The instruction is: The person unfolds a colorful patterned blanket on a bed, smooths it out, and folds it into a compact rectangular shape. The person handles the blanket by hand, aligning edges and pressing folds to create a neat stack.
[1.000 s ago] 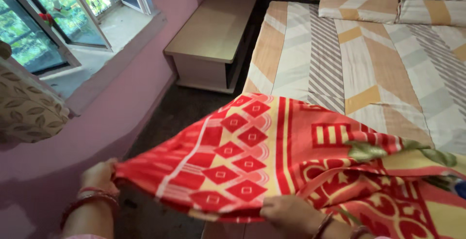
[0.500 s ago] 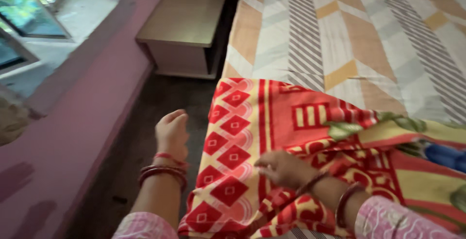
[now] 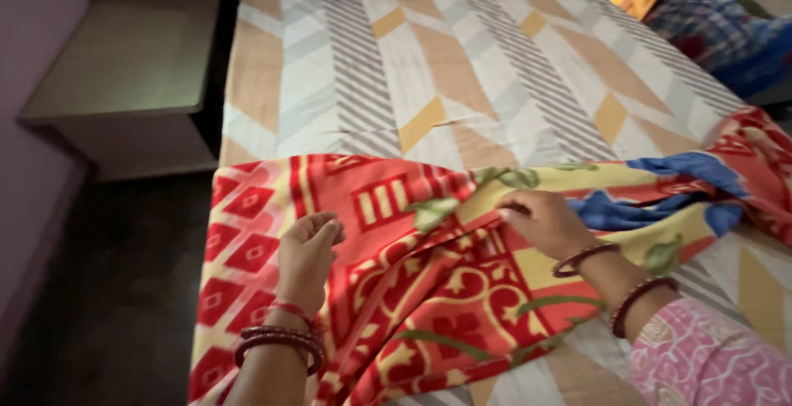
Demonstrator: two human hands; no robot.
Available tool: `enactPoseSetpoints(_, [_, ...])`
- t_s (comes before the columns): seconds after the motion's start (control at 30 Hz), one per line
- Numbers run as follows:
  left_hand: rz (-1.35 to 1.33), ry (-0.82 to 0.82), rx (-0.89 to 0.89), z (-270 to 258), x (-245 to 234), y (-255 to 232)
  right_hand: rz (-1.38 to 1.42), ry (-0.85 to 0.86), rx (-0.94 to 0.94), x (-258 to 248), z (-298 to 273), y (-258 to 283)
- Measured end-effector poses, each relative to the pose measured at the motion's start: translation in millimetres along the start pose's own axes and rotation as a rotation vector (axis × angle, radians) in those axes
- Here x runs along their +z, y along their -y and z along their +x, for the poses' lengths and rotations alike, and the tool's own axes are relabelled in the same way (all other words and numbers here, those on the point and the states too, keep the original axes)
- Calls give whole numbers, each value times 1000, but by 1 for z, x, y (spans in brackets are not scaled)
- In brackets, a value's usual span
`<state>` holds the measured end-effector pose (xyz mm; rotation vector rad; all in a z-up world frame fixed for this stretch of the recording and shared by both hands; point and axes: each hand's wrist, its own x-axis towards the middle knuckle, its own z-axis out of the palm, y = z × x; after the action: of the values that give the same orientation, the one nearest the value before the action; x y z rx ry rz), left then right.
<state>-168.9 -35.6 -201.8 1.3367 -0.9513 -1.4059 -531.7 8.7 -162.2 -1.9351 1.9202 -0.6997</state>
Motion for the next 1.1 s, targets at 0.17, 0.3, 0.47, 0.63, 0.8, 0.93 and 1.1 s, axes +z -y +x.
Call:
enactPoseSetpoints(0.17, [81, 17, -22, -4, 50, 9, 106, -74, 253, -61, -21, -94])
enactPoseSetpoints(0.3, [150, -4, -61, -9, 93, 18, 118, -89, 326, -91, -17, -160])
enactPoseSetpoints(0.47, [168, -90, -117, -16, 149, 32, 96, -33, 263, -92, 10, -239])
enactPoseSetpoints(0.63, [186, -144, -215, -36, 208, 57, 195, 106, 215, -60, 37, -306])
enactPoseSetpoints(0.8, [117, -159, -299, -62, 238, 77, 372, 202, 303, -12, 57, -330])
enactPoseSetpoints(0.93, [94, -165, -280, -50, 242, 81, 432, 243, 246, 27, 66, -313])
enactPoseSetpoints(1.1, [129, -176, -310, -16, 256, 88, 347, 196, 63, 60, 74, -286])
